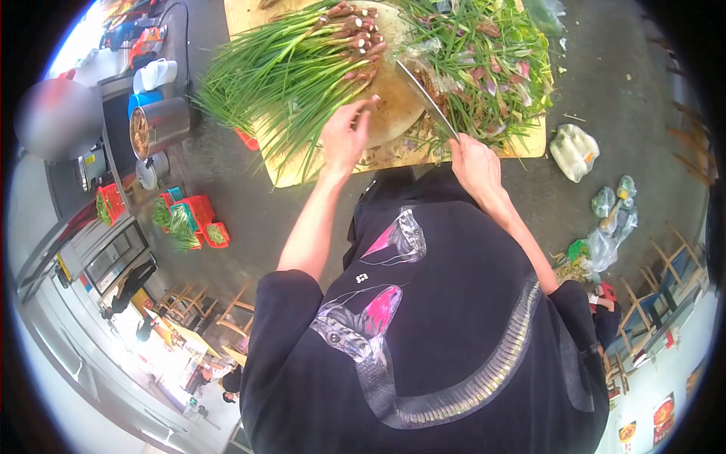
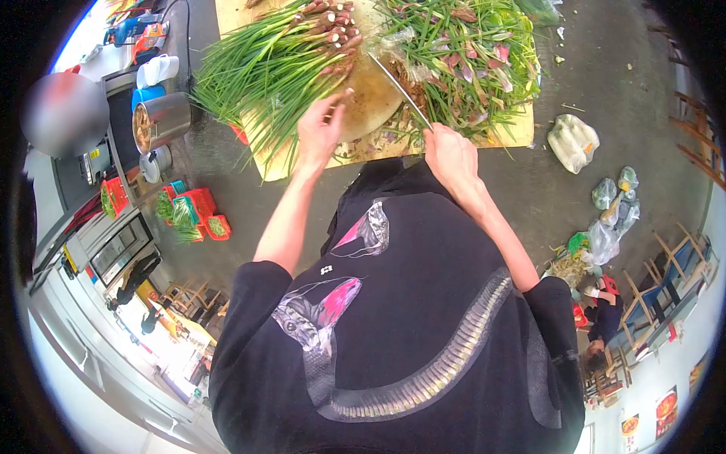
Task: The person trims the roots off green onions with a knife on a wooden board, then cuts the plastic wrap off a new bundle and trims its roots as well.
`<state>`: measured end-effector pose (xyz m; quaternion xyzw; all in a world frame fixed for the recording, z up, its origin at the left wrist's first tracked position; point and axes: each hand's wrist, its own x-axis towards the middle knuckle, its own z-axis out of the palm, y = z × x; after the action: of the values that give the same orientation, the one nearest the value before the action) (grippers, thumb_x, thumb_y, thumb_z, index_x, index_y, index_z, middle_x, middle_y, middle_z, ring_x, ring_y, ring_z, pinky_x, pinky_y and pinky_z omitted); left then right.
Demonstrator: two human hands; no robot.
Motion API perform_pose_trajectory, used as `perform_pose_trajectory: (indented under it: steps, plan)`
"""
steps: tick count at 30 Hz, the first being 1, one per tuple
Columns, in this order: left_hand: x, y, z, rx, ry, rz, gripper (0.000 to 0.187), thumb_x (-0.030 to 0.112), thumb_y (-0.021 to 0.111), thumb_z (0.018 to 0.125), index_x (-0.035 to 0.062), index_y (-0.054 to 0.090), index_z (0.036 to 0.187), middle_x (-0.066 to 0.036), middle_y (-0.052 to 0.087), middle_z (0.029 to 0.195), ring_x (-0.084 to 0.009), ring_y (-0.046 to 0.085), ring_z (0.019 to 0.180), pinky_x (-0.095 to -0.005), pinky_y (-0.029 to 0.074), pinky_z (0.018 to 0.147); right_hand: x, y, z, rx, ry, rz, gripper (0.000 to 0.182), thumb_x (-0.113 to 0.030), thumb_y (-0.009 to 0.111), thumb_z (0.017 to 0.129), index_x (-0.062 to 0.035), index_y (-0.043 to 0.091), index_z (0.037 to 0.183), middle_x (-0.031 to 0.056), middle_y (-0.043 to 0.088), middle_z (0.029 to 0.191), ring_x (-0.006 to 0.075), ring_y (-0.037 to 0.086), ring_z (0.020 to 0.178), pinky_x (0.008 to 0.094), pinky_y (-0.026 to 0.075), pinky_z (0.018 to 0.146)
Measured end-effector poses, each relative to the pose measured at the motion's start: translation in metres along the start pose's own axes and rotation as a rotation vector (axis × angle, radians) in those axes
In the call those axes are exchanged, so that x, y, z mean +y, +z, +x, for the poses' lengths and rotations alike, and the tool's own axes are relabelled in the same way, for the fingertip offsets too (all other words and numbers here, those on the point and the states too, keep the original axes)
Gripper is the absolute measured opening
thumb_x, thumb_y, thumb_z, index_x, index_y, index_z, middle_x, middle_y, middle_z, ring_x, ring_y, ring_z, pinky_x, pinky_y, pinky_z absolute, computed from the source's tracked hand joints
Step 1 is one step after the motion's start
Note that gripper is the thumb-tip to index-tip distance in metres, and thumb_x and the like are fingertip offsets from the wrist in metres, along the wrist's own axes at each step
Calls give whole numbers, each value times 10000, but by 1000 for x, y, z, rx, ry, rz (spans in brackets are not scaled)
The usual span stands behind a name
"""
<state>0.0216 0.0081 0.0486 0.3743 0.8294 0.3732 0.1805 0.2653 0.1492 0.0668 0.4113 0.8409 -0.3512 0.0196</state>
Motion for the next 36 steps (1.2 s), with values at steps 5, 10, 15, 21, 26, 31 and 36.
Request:
perform_pose_trajectory:
  steps: [5, 10, 15, 21, 26, 31, 36]
  plan:
    - [1, -70, 67, 86, 240, 240, 264, 122, 747, 998, 147, 807, 1255, -117, 800, 1120, -244, 776, 960, -357, 606, 826, 5, 2, 1, -13, -6, -38, 258, -230, 610, 1052, 0, 667, 948, 249, 738, 879, 459, 731, 840, 545, 577, 731]
    - [-16, -80, 142, 146, 378, 371, 298, 169, 780, 979, 120, 791, 1273, -141, 796, 1127, -298, 773, 986, -390, 608, 864, 5, 1, 0, -2, -19, -72, 257, -225, 613, 1050, 1, 668, 941, 251, 736, 860, 458, 732, 827, 542, 578, 720]
    - [-26, -54, 134, 373, 545, 359, 311, 190, 805, 952, 84, 777, 1243, -158, 789, 1127, -360, 758, 1027, -423, 600, 883, 3, 1, -3, -1, -12, -92, 257, -220, 612, 1050, 5, 671, 939, 258, 739, 871, 446, 738, 831, 538, 580, 725]
    - [-52, -21, 67, 117, 156, 294, 188, 173, 801, 927, 79, 807, 1090, -140, 782, 1092, -337, 745, 1033, -408, 585, 890, 4, 5, -3, 11, -10, -101, 252, -219, 623, 1044, 0, 678, 930, 250, 733, 835, 438, 740, 803, 532, 583, 712]
    - [-49, -14, 60, 122, 84, 367, 169, 188, 796, 928, 76, 787, 1055, -142, 780, 1017, -346, 741, 1031, -422, 580, 884, 5, 2, 0, 7, -30, -103, 256, -223, 624, 1045, 3, 678, 937, 246, 733, 834, 443, 738, 793, 534, 584, 708]
    - [-16, -19, 40, 39, 94, 157, 155, 129, 799, 920, 65, 764, 1056, -134, 781, 1014, -335, 755, 967, -400, 589, 837, 7, 4, 2, -9, -6, -76, 279, -236, 610, 1054, 14, 680, 952, 260, 728, 839, 455, 733, 813, 548, 579, 726]
    - [-8, 7, 8, 9, 233, 126, 151, 77, 803, 880, 88, 732, 1012, -124, 748, 955, -340, 725, 890, -430, 568, 769, 4, 1, 2, -30, 31, 37, 286, -245, 591, 1063, 12, 685, 980, 271, 717, 858, 486, 708, 841, 569, 548, 749]
